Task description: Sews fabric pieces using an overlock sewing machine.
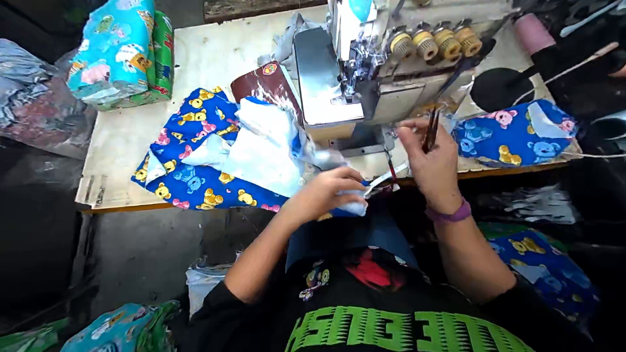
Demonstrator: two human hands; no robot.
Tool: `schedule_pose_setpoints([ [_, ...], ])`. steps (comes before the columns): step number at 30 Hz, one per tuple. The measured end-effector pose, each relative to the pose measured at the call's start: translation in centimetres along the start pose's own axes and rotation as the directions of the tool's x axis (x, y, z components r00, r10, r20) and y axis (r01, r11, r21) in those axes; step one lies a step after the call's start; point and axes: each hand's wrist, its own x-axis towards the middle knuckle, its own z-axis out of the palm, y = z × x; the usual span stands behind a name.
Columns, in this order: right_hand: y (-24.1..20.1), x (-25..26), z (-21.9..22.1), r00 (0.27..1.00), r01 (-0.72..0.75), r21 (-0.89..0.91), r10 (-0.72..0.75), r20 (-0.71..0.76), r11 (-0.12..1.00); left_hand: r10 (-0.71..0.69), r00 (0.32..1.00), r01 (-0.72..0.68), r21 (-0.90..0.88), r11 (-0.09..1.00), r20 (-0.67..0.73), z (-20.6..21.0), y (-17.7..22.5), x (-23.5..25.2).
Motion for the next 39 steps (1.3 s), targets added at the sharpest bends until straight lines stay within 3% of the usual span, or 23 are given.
schedule_pose_setpoints([
  [2,0.7,-1.3,-0.2,1.000,-0.011,0.054,0.011,-0.002,0.998,-0.086,0.958,0.112,0.083,0.990,-0.272,-1.3,0.1,-1.5],
  [4,0.8,-1.9,-0.1,0.998,-0.017,0.037,0.015,0.058,0.999,-0.118,0.902,0.234,0.242,0.942,-0.414,-2.1,0.0,-2.1],
  [6,0.4,-2.0,0.9,0.993,-0.009,0.036,0.005,0.116,0.999,-0.183,0.917,0.313,0.355,0.881,-0.354,-1.6,-1.4,-2.1],
  [8,-0.1,-2.4,2.1,0.989,0.010,0.060,-0.018,0.147,0.998,-0.221,0.938,0.306,0.341,0.889,-0.265,-0.5,-2.6,-2.4],
  [10,-0.2,-2.7,2.8,0.978,0.016,0.094,-0.035,0.205,0.995,-0.141,0.959,0.216,0.311,0.926,-0.246,-0.4,-2.7,-2.8],
  [13,0.6,-3.8,3.5,0.925,-0.029,0.077,-0.003,0.380,0.997,-0.072,0.979,0.146,0.404,0.903,-0.192,-0.5,-3.1,-4.0],
  [16,1.0,-3.7,4.5,0.860,-0.027,0.049,-0.001,0.510,0.998,-0.104,0.979,0.152,0.285,0.946,-0.178,-1.5,-2.8,-3.3],
  [18,0.1,-3.7,4.8,0.897,-0.089,0.124,0.025,0.441,0.988,-0.105,0.982,0.133,0.187,0.973,-0.155,-3.5,-0.5,-0.9],
  [20,-1.0,-3.3,4.9,0.938,-0.214,0.243,0.130,0.322,0.946,-0.076,0.974,0.130,0.252,0.959,-0.214,-4.9,0.7,2.0],
  [22,-1.6,-2.2,4.4,0.918,-0.362,0.426,0.238,0.317,0.829,0.002,0.915,0.164,0.377,0.912,-0.404,-5.1,1.1,3.9],
  [24,-2.1,-1.1,3.6,0.878,-0.476,0.569,0.319,0.358,0.670,0.106,0.847,0.126,0.391,0.912,-0.521,-3.9,1.9,3.7],
  [25,-2.3,-0.9,3.2,0.858,-0.513,0.616,0.343,0.382,0.597,0.082,0.836,0.132,0.344,0.930,-0.542,-2.6,1.9,2.9],
  [27,-2.5,-1.1,2.9,0.821,-0.570,0.669,0.342,0.456,0.476,-0.151,0.822,0.244,0.100,0.965,-0.549,0.6,0.8,0.8],
  [29,-2.9,-1.0,3.3,0.803,-0.596,0.681,0.317,0.504,0.426,-0.481,0.692,0.304,-0.386,0.871,-0.538,1.7,0.3,-0.1],
  [30,-3.0,-1.0,3.6,0.824,-0.566,0.669,0.314,0.471,0.481,-0.616,0.611,0.244,-0.622,0.744,-0.496,1.1,0.7,-0.1],
  [31,-3.0,-1.1,3.9,0.878,-0.478,0.624,0.311,0.365,0.617,-0.696,0.565,0.183,-0.755,0.630,-0.444,-0.2,1.4,-0.1],
  [32,-2.6,-1.2,4.2,0.945,-0.324,0.490,0.255,0.203,0.809,-0.716,0.544,0.188,-0.769,0.611,-0.437,-1.6,2.2,-0.2],
  [33,-1.9,-1.3,4.4,0.991,-0.136,0.288,0.128,0.047,0.948,-0.669,0.553,0.255,-0.664,0.703,-0.497,-3.2,2.9,-0.6],
  [34,-1.2,-1.1,4.4,0.998,0.025,0.122,-0.018,-0.056,0.992,-0.527,0.601,0.339,-0.405,0.849,-0.601,-4.7,3.5,-1.0],
  [35,-1.0,-1.1,4.4,0.991,0.105,0.051,-0.100,-0.094,0.993,-0.304,0.682,0.383,-0.029,0.923,-0.665,-6.2,4.2,-1.2],
  [36,-1.5,-1.4,4.1,0.991,0.119,0.072,-0.113,-0.074,0.990,-0.078,0.757,0.366,0.322,0.873,-0.648,-7.5,5.0,-1.2],
  [37,-2.5,-1.9,3.8,0.996,0.092,0.170,-0.089,-0.022,0.981,0.097,0.810,0.296,0.546,0.784,-0.579,-8.7,5.7,-0.7],
  [39,-4.5,-2.6,3.4,0.995,-0.020,0.390,-0.018,0.093,0.921,0.226,0.872,0.134,0.655,0.744,-0.435,-10.7,6.2,1.4],
])
